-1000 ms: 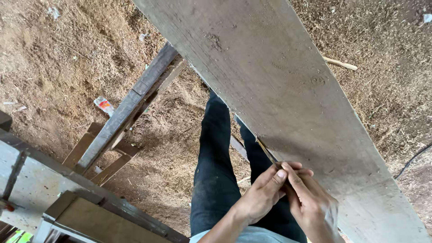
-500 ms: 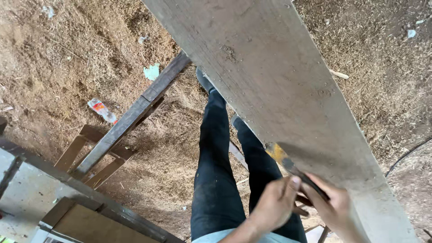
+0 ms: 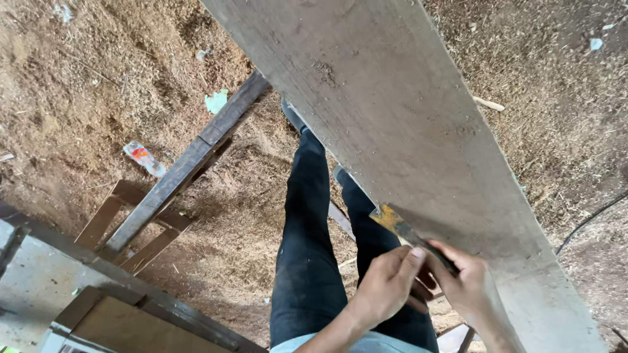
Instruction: The person uses a chisel to scrape and carve the surface of a wooden plank while it rests on a wooden frame.
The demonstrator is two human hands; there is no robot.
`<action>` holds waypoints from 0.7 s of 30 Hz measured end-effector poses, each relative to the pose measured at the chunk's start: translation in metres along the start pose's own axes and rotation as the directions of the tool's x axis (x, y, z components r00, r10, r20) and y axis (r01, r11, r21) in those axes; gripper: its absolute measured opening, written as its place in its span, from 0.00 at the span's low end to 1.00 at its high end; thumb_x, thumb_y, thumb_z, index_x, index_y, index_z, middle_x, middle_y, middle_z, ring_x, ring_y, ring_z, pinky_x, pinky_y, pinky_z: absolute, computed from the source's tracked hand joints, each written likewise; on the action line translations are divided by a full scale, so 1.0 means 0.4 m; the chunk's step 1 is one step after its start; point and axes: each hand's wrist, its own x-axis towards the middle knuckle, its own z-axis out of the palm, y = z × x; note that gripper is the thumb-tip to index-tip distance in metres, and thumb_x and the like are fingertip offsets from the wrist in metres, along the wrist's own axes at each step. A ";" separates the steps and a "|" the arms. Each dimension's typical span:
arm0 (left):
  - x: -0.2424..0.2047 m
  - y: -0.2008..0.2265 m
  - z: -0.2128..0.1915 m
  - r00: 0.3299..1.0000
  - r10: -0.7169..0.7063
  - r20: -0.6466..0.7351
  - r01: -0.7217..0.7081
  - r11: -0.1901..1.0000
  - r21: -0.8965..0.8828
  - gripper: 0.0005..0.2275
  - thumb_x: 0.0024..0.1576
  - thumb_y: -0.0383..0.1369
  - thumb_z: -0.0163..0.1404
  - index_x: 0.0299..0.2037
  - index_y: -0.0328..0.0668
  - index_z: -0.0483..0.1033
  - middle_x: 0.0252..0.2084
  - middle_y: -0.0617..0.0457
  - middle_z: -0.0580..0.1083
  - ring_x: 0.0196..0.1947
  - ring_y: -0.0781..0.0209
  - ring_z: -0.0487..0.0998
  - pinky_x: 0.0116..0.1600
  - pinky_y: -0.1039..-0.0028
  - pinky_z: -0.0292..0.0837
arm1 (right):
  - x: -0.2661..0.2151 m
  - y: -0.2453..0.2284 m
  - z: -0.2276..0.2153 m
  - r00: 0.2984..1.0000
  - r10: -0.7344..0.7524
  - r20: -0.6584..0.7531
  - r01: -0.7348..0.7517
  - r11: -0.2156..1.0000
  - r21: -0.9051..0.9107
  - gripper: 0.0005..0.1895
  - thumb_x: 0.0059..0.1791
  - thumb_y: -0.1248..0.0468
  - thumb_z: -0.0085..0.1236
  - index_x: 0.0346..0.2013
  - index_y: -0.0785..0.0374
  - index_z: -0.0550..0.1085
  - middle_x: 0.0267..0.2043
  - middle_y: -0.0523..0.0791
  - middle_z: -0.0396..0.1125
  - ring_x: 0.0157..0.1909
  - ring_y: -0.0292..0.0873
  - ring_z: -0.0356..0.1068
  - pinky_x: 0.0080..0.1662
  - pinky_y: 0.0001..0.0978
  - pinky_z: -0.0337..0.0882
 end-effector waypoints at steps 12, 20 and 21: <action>-0.015 -0.039 0.021 1.000 -0.006 0.025 0.005 0.999 0.037 0.21 0.70 0.43 0.39 0.46 0.25 0.73 0.37 0.45 0.75 0.34 0.59 0.81 0.32 0.71 0.81 | 0.032 0.020 -0.060 0.858 -0.505 -0.091 0.491 0.859 -0.144 0.23 0.43 0.65 0.68 0.51 0.69 0.78 0.36 0.48 0.80 0.27 0.34 0.78 0.28 0.26 0.71; -0.012 -0.023 -0.007 0.996 -0.015 0.084 -0.006 0.970 0.243 0.21 0.68 0.44 0.45 0.43 0.26 0.77 0.37 0.47 0.77 0.39 0.61 0.81 0.34 0.72 0.82 | 0.088 -0.113 -0.165 0.818 -0.571 0.072 0.539 0.715 -0.445 0.21 0.46 0.53 0.67 0.50 0.59 0.80 0.35 0.48 0.78 0.14 0.37 0.67 0.19 0.29 0.62; -0.018 -0.025 0.005 0.994 -0.029 0.108 0.003 0.971 0.240 0.21 0.68 0.44 0.45 0.43 0.26 0.77 0.37 0.47 0.77 0.39 0.62 0.81 0.35 0.72 0.82 | 0.090 -0.115 -0.161 0.889 -0.448 0.096 0.420 0.711 -0.565 0.22 0.45 0.51 0.68 0.50 0.56 0.82 0.33 0.48 0.79 0.06 0.39 0.62 0.15 0.33 0.57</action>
